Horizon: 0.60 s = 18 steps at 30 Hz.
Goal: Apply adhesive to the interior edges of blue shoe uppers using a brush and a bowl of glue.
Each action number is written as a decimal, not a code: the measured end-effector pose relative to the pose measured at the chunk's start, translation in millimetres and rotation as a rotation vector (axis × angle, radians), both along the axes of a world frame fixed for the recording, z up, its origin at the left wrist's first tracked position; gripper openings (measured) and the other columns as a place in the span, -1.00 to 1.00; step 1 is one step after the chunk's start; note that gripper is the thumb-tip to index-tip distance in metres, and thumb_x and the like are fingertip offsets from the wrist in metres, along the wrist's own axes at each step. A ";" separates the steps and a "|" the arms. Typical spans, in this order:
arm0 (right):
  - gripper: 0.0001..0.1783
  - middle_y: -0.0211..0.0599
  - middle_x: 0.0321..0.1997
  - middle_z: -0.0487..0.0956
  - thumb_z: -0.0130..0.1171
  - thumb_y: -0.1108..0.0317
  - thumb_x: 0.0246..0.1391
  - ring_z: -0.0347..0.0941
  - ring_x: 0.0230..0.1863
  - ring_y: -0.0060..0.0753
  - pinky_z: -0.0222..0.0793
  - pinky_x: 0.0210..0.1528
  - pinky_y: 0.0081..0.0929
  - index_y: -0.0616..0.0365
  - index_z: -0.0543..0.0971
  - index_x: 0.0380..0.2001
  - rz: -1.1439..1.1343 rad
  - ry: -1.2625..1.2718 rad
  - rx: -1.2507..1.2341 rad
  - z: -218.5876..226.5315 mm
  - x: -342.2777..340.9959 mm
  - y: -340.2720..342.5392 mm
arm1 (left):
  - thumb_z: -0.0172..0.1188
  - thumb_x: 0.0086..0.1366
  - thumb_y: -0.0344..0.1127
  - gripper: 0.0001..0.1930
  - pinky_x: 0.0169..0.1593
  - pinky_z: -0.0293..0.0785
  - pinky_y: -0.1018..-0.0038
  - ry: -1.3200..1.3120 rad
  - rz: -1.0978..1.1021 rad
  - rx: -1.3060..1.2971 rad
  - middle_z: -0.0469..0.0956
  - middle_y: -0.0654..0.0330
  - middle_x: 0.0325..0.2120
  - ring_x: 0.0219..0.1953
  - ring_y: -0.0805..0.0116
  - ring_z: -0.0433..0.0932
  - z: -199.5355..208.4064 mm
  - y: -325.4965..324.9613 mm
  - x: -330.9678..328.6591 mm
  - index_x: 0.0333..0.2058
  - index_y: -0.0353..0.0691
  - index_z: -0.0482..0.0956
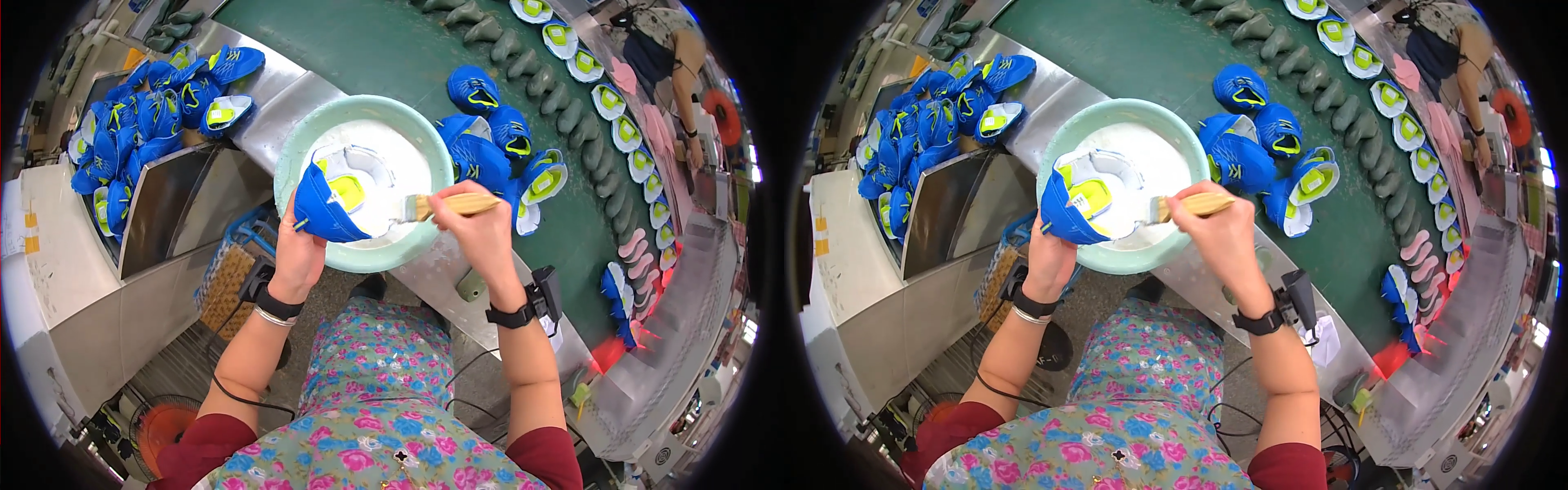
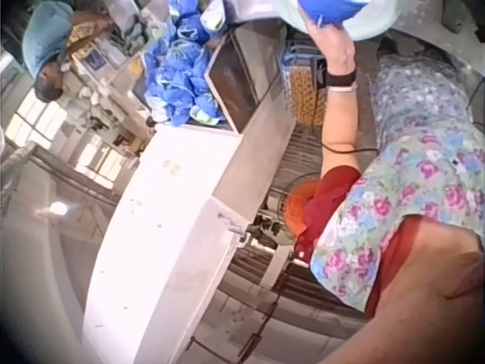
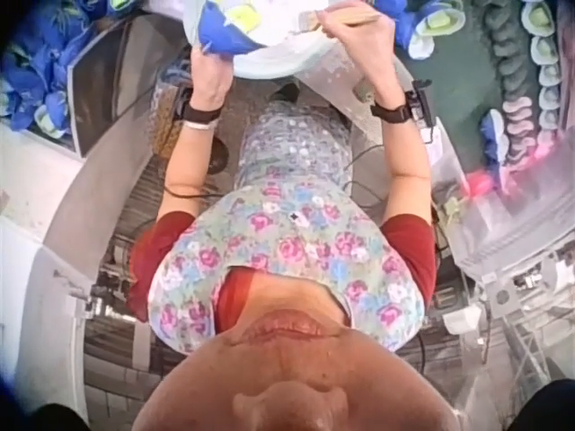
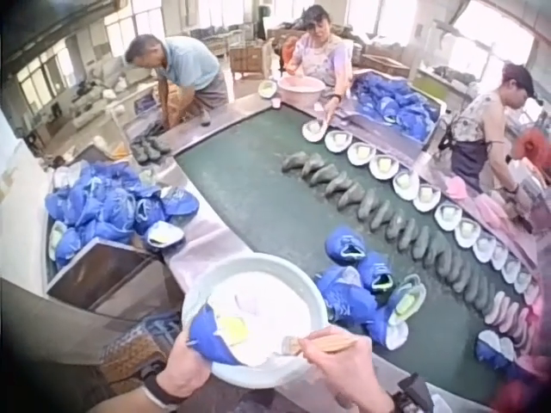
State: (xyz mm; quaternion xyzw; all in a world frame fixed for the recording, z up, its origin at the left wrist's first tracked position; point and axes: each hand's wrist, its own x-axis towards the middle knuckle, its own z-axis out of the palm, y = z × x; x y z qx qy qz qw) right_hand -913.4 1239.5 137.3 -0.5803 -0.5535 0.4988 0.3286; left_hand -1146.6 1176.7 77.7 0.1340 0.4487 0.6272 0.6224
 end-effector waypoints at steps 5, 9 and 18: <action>-0.91 -0.37 -0.47 0.64 0.30 0.47 -0.03 0.51 -0.43 -0.71 0.39 -0.42 -0.69 0.24 0.62 -0.41 -0.101 0.054 0.137 38.4 50.2 -6.1 | 0.08 0.28 -0.26 -0.76 -0.58 0.38 0.58 -0.134 -0.007 -0.465 0.58 0.21 -0.39 -0.54 0.48 0.51 26.3 11.8 40.4 -0.11 -0.17 0.47; -0.83 -0.33 -0.40 0.64 0.35 0.54 -0.14 0.56 -0.36 -0.50 0.45 -0.32 -0.59 0.25 0.64 -0.38 0.357 0.224 0.517 82.3 80.4 -22.3 | 0.06 0.28 -0.11 -0.59 -0.76 0.35 0.65 -0.567 -0.459 -0.416 0.59 0.13 -0.24 -0.65 0.45 0.52 25.1 -0.3 93.6 0.02 -0.18 0.42; -0.91 -0.40 -0.55 0.59 0.27 0.46 0.02 0.48 -0.53 -0.70 0.36 -0.50 -0.71 0.23 0.58 -0.48 -0.372 0.051 0.032 19.0 328.2 -127.9 | 0.09 0.20 -0.35 -0.79 -0.74 0.00 0.70 -0.254 -0.817 -0.540 0.45 0.27 -0.57 -0.78 0.59 0.21 16.5 -13.1 307.8 -0.17 -0.23 0.45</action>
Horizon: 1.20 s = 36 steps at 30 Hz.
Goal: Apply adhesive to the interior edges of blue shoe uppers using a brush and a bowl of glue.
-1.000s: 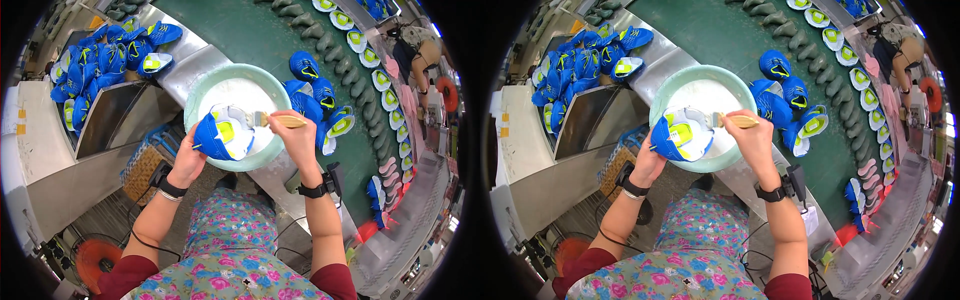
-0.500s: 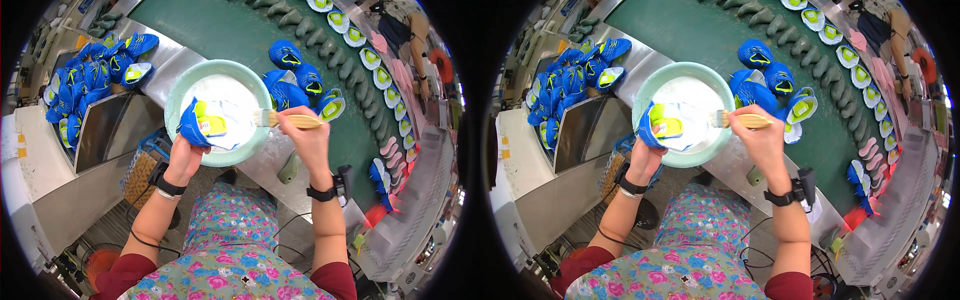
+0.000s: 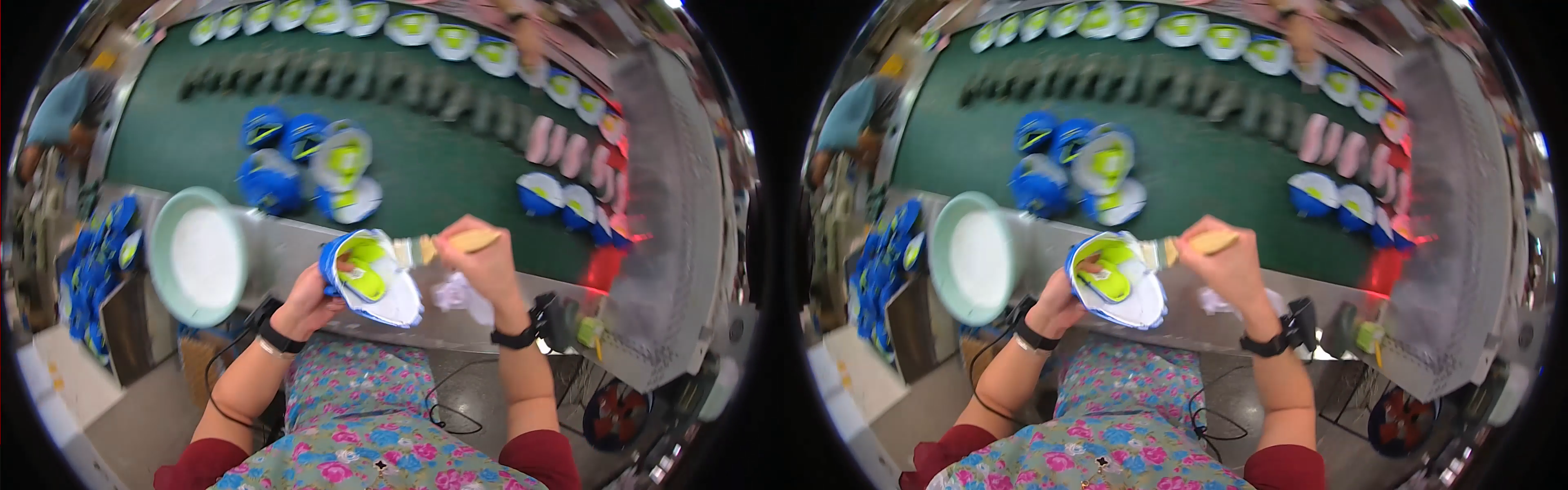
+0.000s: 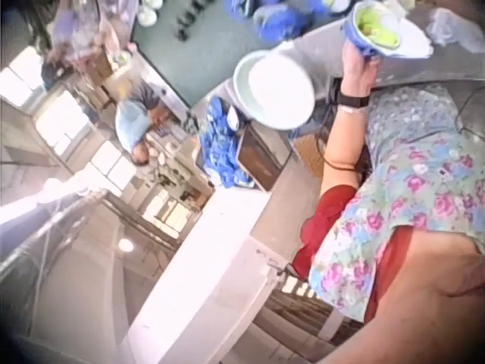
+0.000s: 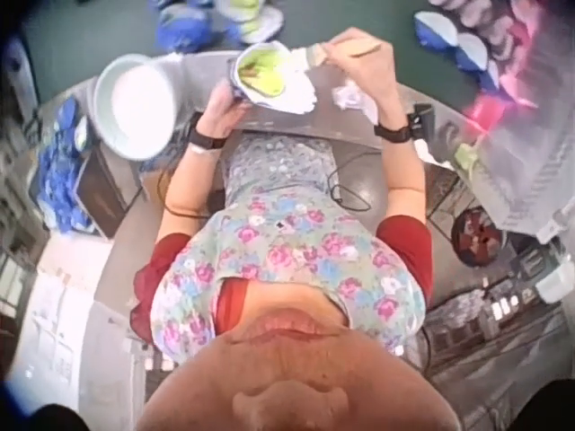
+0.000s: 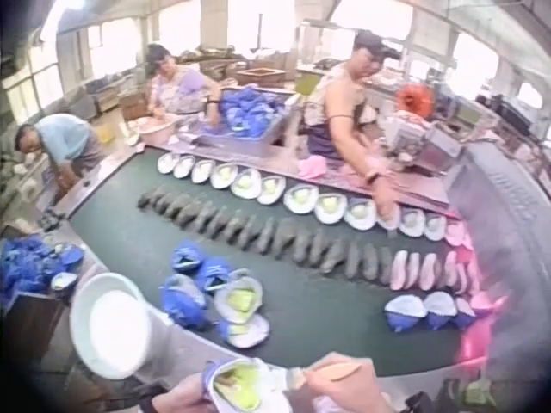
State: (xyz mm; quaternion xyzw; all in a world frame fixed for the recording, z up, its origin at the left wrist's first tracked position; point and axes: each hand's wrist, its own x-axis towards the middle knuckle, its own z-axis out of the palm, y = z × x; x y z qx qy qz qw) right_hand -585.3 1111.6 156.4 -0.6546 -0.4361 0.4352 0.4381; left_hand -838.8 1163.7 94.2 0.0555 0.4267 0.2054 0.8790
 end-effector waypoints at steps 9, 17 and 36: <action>-0.78 -0.39 -0.55 0.53 0.13 0.34 0.17 0.41 -0.55 -0.67 0.32 -0.46 -0.72 0.29 0.53 -0.46 -0.715 -0.043 -0.167 -30.0 156.0 -117.2 | -0.06 0.25 -0.61 -0.54 -0.23 0.61 0.41 0.159 0.191 0.593 0.43 0.14 -0.10 -0.18 0.29 0.55 -147.4 16.1 269.2 0.11 -0.13 0.21; -0.70 -0.32 -0.36 0.55 -0.05 0.30 0.29 0.44 -0.38 -0.61 0.35 -0.28 -0.64 0.30 0.52 -0.41 -0.530 0.157 -0.055 -61.8 177.5 -76.5 | -0.02 0.28 -0.52 -0.59 -0.13 0.51 0.49 0.707 -0.046 0.910 0.48 0.06 -0.10 -0.20 0.31 0.58 -145.4 21.4 242.5 0.12 -0.31 0.36; -0.75 -0.26 -0.19 0.55 0.20 0.54 -0.09 0.45 -0.09 -0.20 0.41 -0.12 -0.35 0.13 0.59 -0.25 0.159 -0.391 0.379 -66.1 -1.0 124.9 | 0.09 0.23 -0.42 -0.68 -0.43 0.39 0.37 1.384 -0.079 1.169 0.50 -0.12 -0.58 -0.60 0.24 0.46 -28.2 146.3 50.2 -0.03 -0.25 0.54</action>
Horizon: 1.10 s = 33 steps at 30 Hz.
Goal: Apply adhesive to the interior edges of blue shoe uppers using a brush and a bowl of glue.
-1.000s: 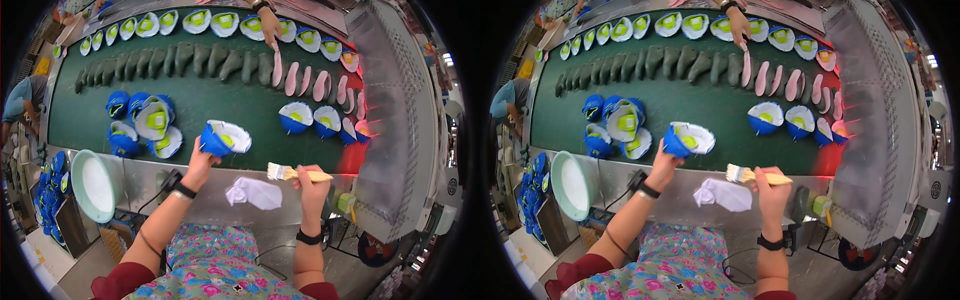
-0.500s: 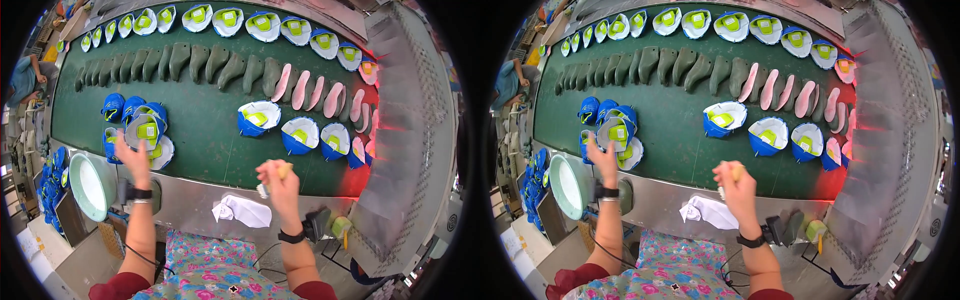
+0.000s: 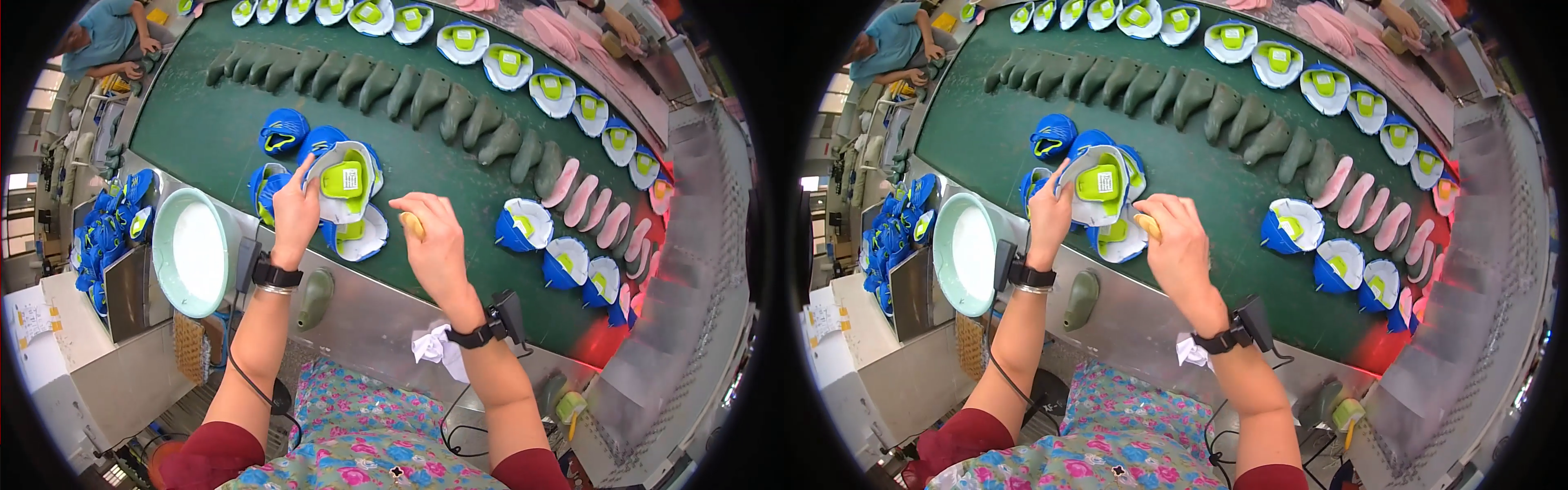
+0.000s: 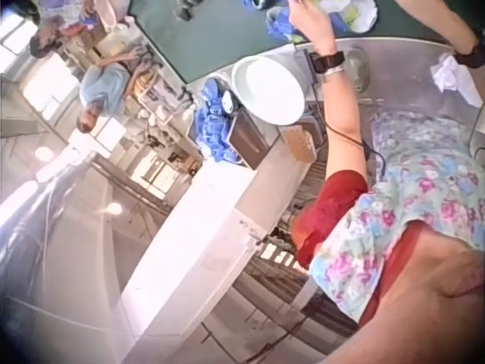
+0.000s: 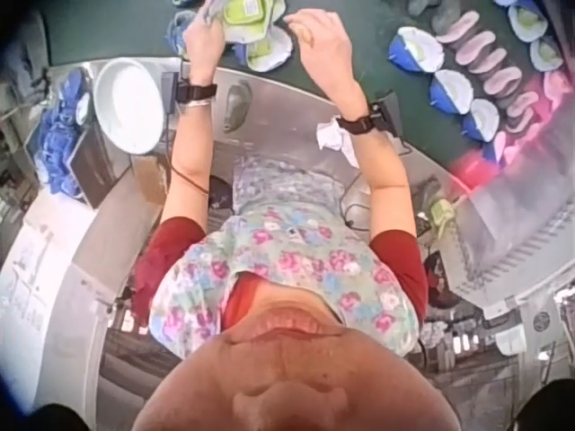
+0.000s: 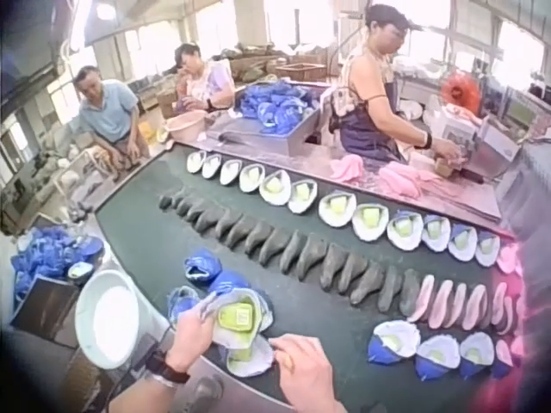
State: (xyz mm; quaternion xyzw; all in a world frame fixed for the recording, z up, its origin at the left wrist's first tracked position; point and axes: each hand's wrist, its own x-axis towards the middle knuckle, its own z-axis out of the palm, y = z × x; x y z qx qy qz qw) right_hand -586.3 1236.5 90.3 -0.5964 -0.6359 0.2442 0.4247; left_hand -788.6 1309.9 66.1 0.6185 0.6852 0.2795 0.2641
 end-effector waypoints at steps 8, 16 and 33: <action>-0.81 -0.51 -0.03 0.49 0.12 0.42 -0.18 0.37 0.07 -0.38 0.49 -0.35 -0.55 0.05 0.53 -0.37 0.630 -0.601 0.248 36.2 -31.3 -27.0 | 0.15 0.09 -0.53 -0.73 -0.32 0.53 0.53 -0.825 -0.305 -0.778 0.63 0.17 -0.37 -0.40 0.46 0.61 47.2 -2.4 -77.8 -0.19 -0.39 0.57; -0.50 -0.26 -0.13 0.51 0.27 0.35 -0.15 0.46 -0.10 -0.18 0.48 -0.28 -0.40 0.10 0.46 -0.05 0.844 -0.120 -0.249 100.9 -106.9 -66.9 | 0.15 0.28 -0.29 -0.17 0.16 0.33 0.30 -1.213 -0.483 -0.684 0.11 0.01 0.28 0.18 0.26 0.30 56.4 -116.5 -159.2 0.36 -0.21 -0.20; -0.69 -0.07 -0.50 0.57 0.21 0.18 0.06 0.46 -0.53 -0.05 0.37 -0.40 -0.28 0.25 0.60 -0.51 0.394 -0.011 -0.459 -2.8 -414.1 53.9 | -0.05 0.32 -0.51 -0.44 -0.46 0.58 0.33 -1.391 0.330 -0.297 0.44 0.08 -0.05 -0.22 0.26 0.57 40.7 -236.2 -407.7 0.27 -0.11 0.06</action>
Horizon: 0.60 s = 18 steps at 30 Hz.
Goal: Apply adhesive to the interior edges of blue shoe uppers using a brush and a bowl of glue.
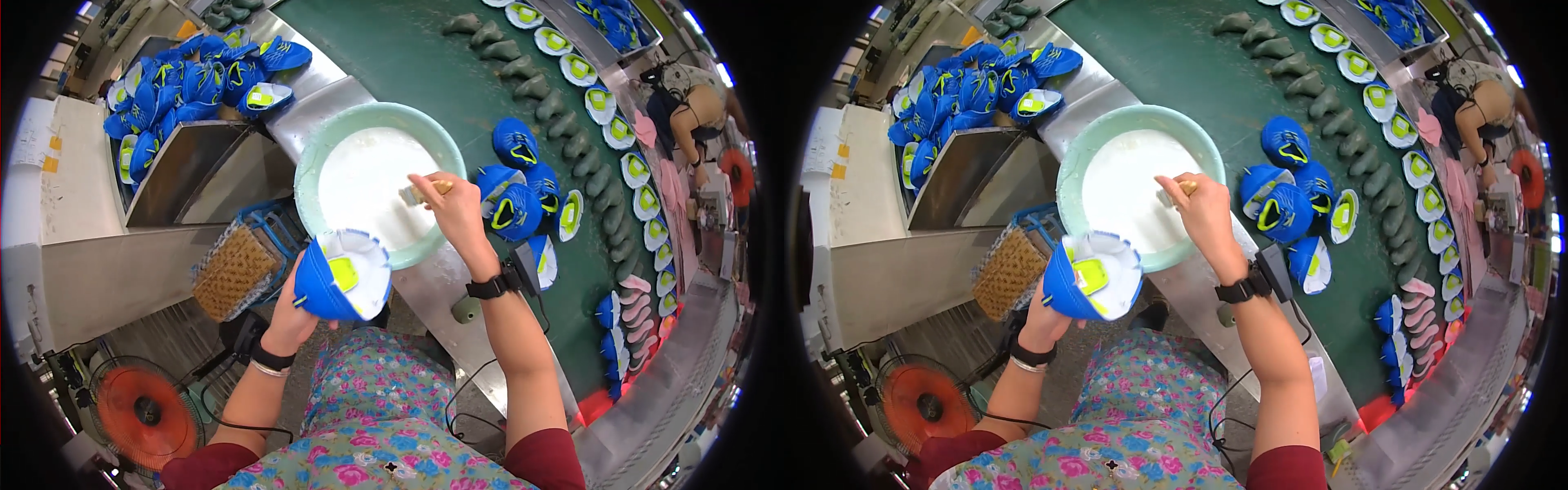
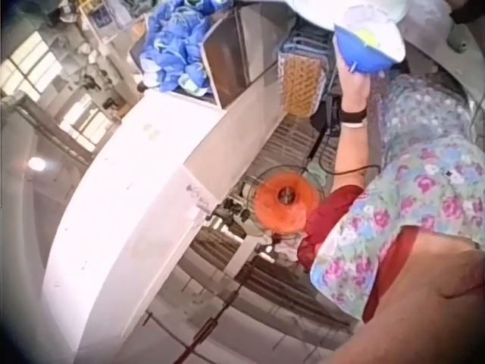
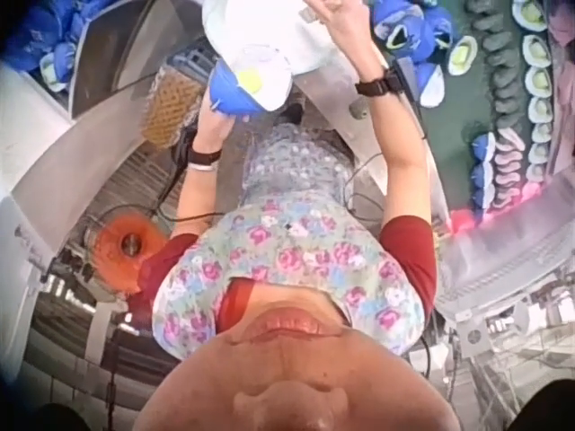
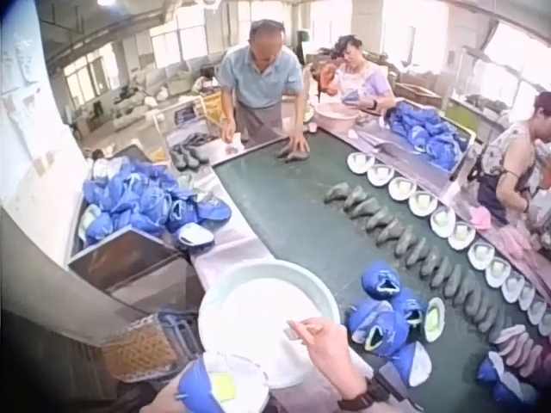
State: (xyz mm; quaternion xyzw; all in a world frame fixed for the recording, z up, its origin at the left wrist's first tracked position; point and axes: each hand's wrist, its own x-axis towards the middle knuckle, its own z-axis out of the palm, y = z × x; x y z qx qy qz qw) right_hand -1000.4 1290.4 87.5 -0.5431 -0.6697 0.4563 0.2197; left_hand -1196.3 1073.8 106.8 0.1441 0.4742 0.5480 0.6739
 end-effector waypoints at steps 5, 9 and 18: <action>-0.78 -0.13 -0.39 0.65 0.35 0.33 -0.11 0.60 -0.39 -0.38 0.46 -0.29 -0.53 0.24 0.66 -0.38 0.018 -0.115 0.186 -49.4 -14.4 4.9 | -0.10 0.39 -0.42 -0.43 -0.40 0.50 0.37 -0.416 -0.025 -0.072 0.41 0.13 0.00 -0.18 0.25 0.54 -39.6 31.5 -34.1 0.31 0.05 -0.02; -0.79 -0.24 -0.34 0.66 0.34 0.47 -0.09 0.58 -0.35 -0.51 0.46 -0.28 -0.60 0.23 0.66 -0.30 0.009 0.080 0.200 4.4 -24.9 -3.3 | -0.11 0.37 -0.46 -0.41 -0.45 0.54 0.43 -0.179 0.007 0.067 0.41 0.13 0.01 -0.22 0.31 0.56 -58.9 49.2 -49.1 0.32 0.08 -0.03; -0.86 -0.34 -0.50 0.63 0.30 0.46 -0.02 0.53 -0.45 -0.65 0.42 -0.38 -0.71 0.28 0.64 -0.35 -0.022 0.213 0.163 30.2 -28.9 4.8 | -0.08 0.35 -0.51 -0.45 -0.45 0.59 0.43 -0.148 0.023 0.130 0.46 0.15 -0.01 -0.20 0.35 0.58 -63.4 86.1 -42.6 0.28 0.01 0.14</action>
